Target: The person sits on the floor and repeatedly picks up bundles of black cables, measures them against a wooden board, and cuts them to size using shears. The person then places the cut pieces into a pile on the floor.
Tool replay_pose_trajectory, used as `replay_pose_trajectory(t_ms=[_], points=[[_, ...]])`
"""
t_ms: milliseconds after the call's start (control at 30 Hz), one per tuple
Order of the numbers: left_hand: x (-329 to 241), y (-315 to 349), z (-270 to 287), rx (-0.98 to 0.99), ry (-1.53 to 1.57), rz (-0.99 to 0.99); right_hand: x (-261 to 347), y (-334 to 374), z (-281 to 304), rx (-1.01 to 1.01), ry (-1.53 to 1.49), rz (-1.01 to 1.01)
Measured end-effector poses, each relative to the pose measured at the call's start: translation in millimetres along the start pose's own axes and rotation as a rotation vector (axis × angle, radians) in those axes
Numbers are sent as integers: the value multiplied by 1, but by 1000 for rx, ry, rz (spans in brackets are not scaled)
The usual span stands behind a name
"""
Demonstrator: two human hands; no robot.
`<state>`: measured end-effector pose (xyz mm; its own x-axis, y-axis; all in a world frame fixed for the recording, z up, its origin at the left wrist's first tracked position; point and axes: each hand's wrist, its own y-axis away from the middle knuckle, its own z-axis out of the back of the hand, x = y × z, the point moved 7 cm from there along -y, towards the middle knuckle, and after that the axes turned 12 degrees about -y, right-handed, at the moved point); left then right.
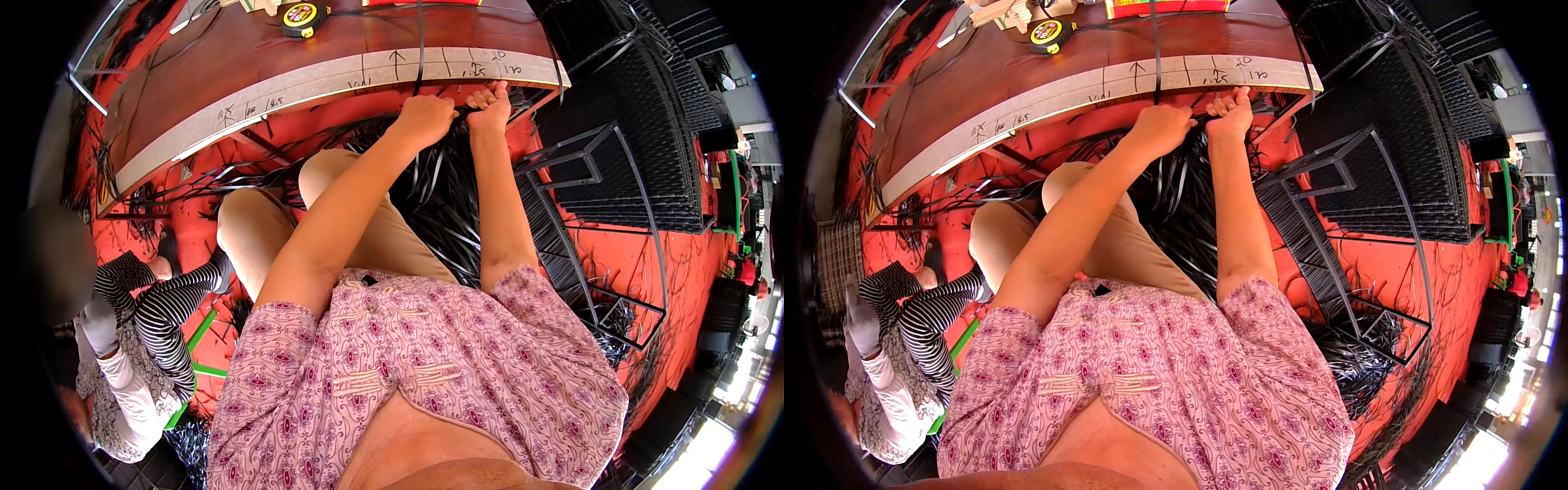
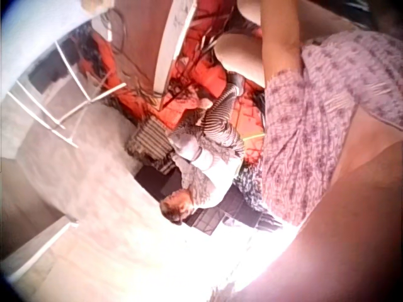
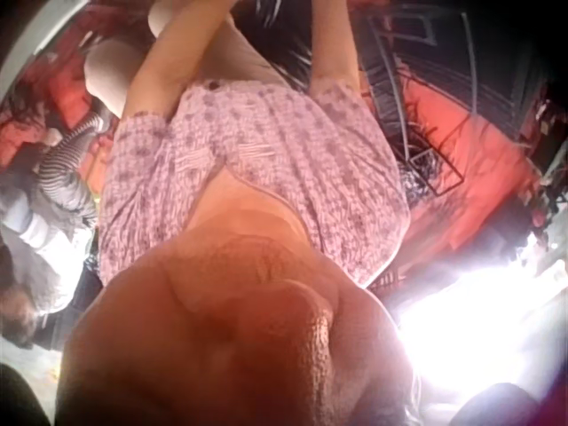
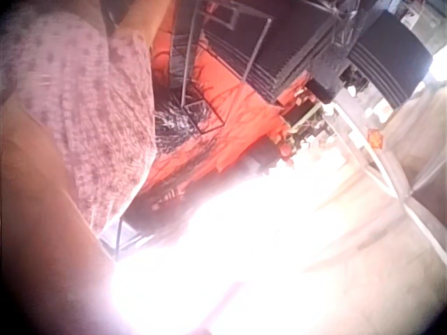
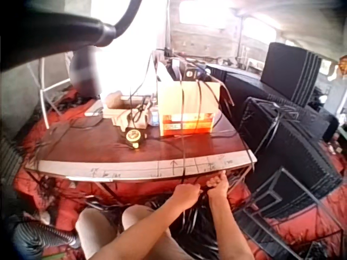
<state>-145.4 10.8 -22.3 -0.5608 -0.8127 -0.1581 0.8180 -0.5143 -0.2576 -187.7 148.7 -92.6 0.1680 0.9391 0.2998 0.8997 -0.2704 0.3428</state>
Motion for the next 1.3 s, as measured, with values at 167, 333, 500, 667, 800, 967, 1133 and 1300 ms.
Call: replay_pose_trajectory(t_ms=[167, 333, 500, 667, 800, 967, 1133, 1300], points=[[20, -1, -2, 53, 13, 50, -8, -19, 0, -44, -7, 42], [36, 10, 26, -52, -95, -9, -10, -33, 2, -57, 97, 31], [22, 37, 140, -130, 466, -83, -13, -33, 7, -80, 95, 41], [-37, 108, 298, -104, 1303, -358, 0, -45, 14, -72, 216, -15], [-50, 155, 351, -227, 1446, -438, 4, -43, 11, -70, 238, 5], [-54, 187, 368, -381, 1406, -366, -5, -40, 0, -87, 262, -13], [-54, 212, 379, -466, 1369, -334, 5, -52, 7, -52, 329, 5], [-50, 217, 383, -509, 1331, -263, 12, -66, 25, -1, 254, 25]])
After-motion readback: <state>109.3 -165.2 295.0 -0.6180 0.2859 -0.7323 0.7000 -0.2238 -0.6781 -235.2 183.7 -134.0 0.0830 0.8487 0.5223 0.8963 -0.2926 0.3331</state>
